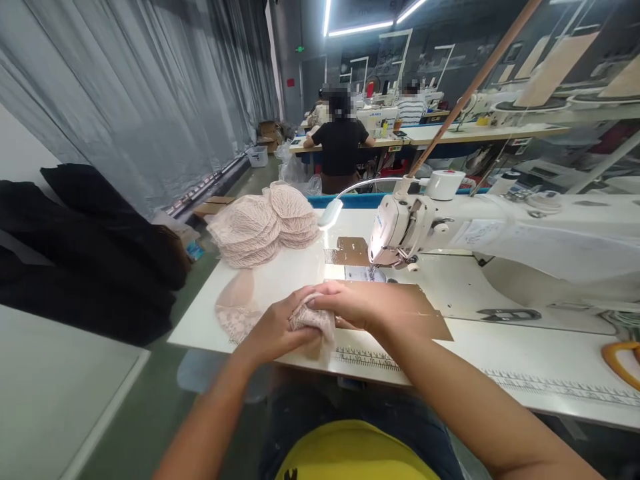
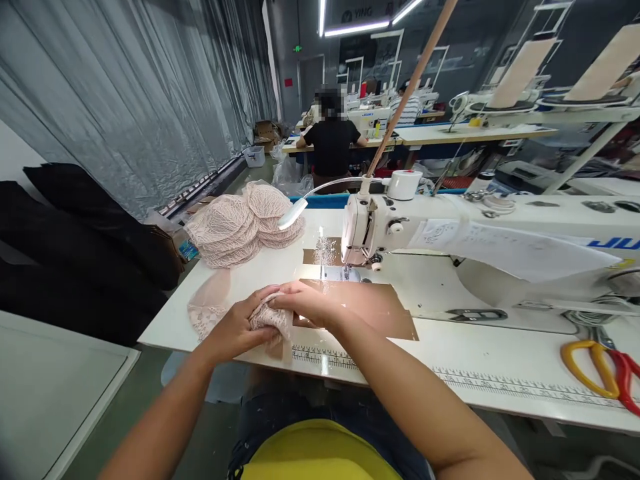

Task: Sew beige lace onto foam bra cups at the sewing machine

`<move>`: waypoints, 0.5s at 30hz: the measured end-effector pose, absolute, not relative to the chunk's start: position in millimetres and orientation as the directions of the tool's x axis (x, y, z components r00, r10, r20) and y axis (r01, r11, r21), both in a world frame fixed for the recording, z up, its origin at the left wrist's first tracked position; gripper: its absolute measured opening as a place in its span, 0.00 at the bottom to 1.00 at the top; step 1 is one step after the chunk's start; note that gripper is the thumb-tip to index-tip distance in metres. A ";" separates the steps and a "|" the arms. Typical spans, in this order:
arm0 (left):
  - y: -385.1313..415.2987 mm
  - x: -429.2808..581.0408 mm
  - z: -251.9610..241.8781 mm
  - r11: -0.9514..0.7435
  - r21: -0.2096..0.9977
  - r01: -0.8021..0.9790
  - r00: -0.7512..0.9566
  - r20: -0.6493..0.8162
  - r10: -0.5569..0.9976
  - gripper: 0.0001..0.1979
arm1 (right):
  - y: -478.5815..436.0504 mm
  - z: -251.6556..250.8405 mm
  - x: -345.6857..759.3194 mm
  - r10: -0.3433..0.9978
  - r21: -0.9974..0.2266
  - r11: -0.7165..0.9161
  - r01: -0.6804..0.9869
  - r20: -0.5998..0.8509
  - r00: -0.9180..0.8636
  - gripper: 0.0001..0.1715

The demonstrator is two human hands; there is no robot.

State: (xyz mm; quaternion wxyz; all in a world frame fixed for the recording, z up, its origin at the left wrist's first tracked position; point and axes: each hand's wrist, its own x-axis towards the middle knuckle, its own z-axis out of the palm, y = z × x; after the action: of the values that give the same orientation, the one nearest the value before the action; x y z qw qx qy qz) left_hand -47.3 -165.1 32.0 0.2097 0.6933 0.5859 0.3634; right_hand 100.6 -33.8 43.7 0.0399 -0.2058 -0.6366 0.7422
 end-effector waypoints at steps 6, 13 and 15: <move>-143.0 -16.6 6.8 -0.207 0.974 0.095 -0.444 0.227 0.867 0.16 | -48.4 16.6 141.9 0.465 -0.936 -0.350 -0.040 -0.136 -0.874 0.30; -136.0 10.2 -0.3 -0.130 0.958 -0.257 -0.605 -0.055 0.794 0.22 | -76.9 -2.6 150.4 0.617 -0.959 -0.260 -0.110 -0.078 -0.783 0.18; -139.2 9.8 -1.0 -0.099 0.929 -0.357 -0.562 -0.129 0.817 0.23 | -75.2 -4.2 151.0 0.737 -0.944 -0.260 -0.204 -0.058 -0.673 0.19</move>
State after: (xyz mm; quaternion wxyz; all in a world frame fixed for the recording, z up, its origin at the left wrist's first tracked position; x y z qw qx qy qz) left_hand 9.8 -139.2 -1.0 0.4143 0.2177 0.5280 0.7086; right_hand 151.0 -75.2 -4.2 0.3130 -0.2558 -0.5215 0.7514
